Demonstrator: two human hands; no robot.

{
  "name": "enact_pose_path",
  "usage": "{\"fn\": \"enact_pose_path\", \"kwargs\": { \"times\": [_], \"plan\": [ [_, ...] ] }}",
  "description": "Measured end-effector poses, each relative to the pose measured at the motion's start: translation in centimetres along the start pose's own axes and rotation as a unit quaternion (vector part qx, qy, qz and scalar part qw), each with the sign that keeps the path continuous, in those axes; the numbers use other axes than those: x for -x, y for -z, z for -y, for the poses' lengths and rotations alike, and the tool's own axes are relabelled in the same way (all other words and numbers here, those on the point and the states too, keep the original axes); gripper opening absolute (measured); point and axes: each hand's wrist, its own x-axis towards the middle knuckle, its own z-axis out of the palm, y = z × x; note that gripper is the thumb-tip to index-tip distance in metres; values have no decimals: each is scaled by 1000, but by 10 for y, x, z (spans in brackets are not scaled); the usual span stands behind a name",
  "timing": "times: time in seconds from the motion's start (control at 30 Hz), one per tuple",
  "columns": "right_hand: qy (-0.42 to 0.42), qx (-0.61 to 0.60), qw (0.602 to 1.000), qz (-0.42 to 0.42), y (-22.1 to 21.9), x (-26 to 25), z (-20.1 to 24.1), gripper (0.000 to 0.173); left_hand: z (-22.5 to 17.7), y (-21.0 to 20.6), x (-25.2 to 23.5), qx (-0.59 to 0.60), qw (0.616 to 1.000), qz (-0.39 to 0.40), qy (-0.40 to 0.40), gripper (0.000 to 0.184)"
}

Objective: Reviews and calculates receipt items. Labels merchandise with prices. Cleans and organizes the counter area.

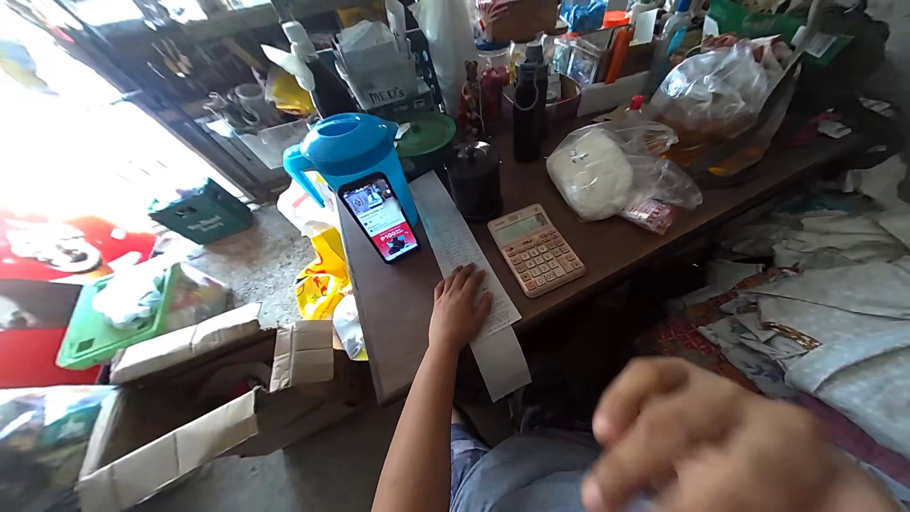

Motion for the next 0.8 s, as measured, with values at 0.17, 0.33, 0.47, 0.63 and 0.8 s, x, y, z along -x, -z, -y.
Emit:
{"fn": "enact_pose_path", "kwargs": {
  "times": [0.17,0.33,0.47,0.63,0.8],
  "plan": [
    [-77,130,987,-53,27,46,-73,24,-3,5,1,9,1000,18,7,53],
    [-176,302,893,-285,48,110,-131,19,0,3,0,46,998,-33,-11,63],
    [-368,340,636,-587,96,165,-187,54,-1,-3,-1,19,999,-43,-8,69],
    [-517,111,503,-683,152,200,-226,62,0,-5,-4,8,997,-67,-26,68],
    [-433,-23,508,-744,204,206,-241,68,2,-7,-5,-1,997,-77,-29,65]
  ]
}}
